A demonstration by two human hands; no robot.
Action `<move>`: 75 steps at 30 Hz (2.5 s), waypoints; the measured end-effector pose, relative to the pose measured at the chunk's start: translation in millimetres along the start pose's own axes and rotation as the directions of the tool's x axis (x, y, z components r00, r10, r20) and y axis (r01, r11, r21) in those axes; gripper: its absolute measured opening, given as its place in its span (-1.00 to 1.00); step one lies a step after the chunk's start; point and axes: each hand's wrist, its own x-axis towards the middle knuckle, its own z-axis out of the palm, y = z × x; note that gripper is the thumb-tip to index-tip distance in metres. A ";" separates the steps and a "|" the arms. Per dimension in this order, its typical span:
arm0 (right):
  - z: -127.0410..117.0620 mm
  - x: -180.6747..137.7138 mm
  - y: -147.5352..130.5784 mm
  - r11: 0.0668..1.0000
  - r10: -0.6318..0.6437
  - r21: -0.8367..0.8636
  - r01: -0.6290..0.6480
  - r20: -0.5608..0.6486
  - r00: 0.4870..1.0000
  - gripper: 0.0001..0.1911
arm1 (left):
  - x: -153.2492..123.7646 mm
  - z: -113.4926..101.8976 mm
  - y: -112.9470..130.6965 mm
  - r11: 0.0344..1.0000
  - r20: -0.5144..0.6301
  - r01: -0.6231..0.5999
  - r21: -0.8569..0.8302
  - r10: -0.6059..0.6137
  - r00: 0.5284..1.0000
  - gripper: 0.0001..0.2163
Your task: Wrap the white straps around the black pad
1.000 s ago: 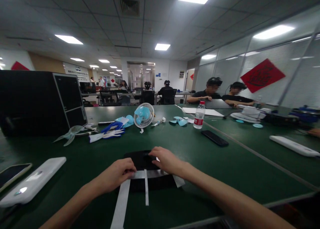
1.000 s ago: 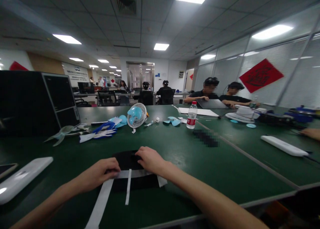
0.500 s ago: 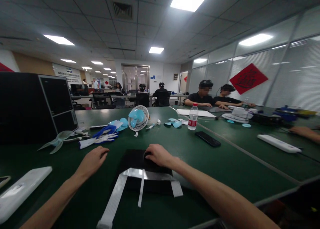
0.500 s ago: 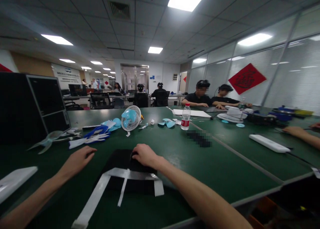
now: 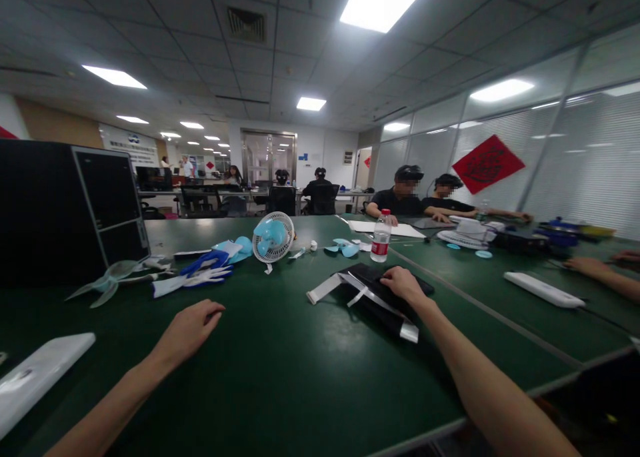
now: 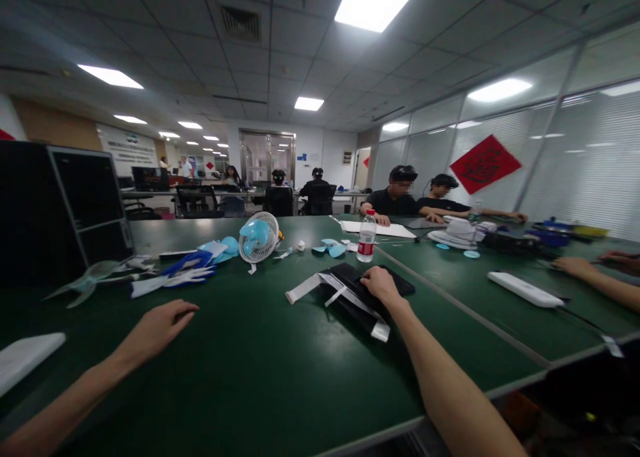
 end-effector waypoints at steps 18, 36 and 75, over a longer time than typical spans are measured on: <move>-22.8 -51.1 8.8 0.945 0.316 -0.129 -0.302 0.101 0.944 -0.43 | -2.2 -4.6 -4.5 1.000 0.036 0.024 0.017 -0.025 0.999 -0.56; -15.3 -100.5 14.7 0.891 0.285 0.293 -0.346 0.234 0.930 -0.73 | -0.9 -2.4 0.2 1.000 0.048 0.024 0.017 -0.025 0.999 -0.55; -4.2 18.3 -19.2 0.968 0.130 -0.227 -0.112 0.068 0.989 -0.68 | 2.0 8.3 -8.3 0.998 0.172 0.055 -0.022 -0.050 0.984 -0.64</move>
